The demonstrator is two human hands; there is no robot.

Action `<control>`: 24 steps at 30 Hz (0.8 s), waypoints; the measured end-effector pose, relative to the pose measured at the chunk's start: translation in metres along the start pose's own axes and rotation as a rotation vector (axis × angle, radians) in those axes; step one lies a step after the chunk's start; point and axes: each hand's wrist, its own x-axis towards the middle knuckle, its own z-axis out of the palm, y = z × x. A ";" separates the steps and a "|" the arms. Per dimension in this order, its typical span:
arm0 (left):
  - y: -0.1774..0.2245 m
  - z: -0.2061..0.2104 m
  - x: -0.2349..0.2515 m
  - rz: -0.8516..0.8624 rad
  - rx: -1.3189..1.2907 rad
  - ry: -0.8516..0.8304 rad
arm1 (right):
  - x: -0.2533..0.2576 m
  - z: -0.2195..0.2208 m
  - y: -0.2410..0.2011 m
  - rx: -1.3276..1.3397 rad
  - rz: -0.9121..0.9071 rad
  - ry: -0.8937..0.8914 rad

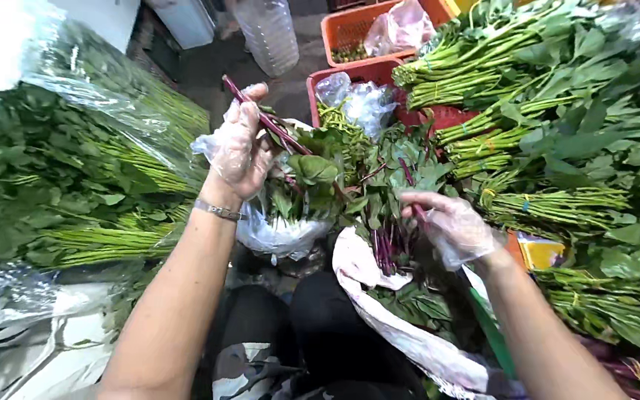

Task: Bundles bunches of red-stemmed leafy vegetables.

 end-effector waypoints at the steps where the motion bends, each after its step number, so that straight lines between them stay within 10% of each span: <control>1: -0.001 -0.002 -0.003 -0.014 -0.034 0.008 | 0.004 -0.009 0.002 -0.031 -0.069 -0.045; 12: 0.000 -0.029 -0.023 -0.078 -0.282 0.003 | 0.026 -0.041 -0.079 -0.635 -0.834 0.352; 24: 0.024 0.003 -0.035 0.064 -0.090 0.002 | 0.032 -0.141 -0.159 -0.265 -0.508 0.829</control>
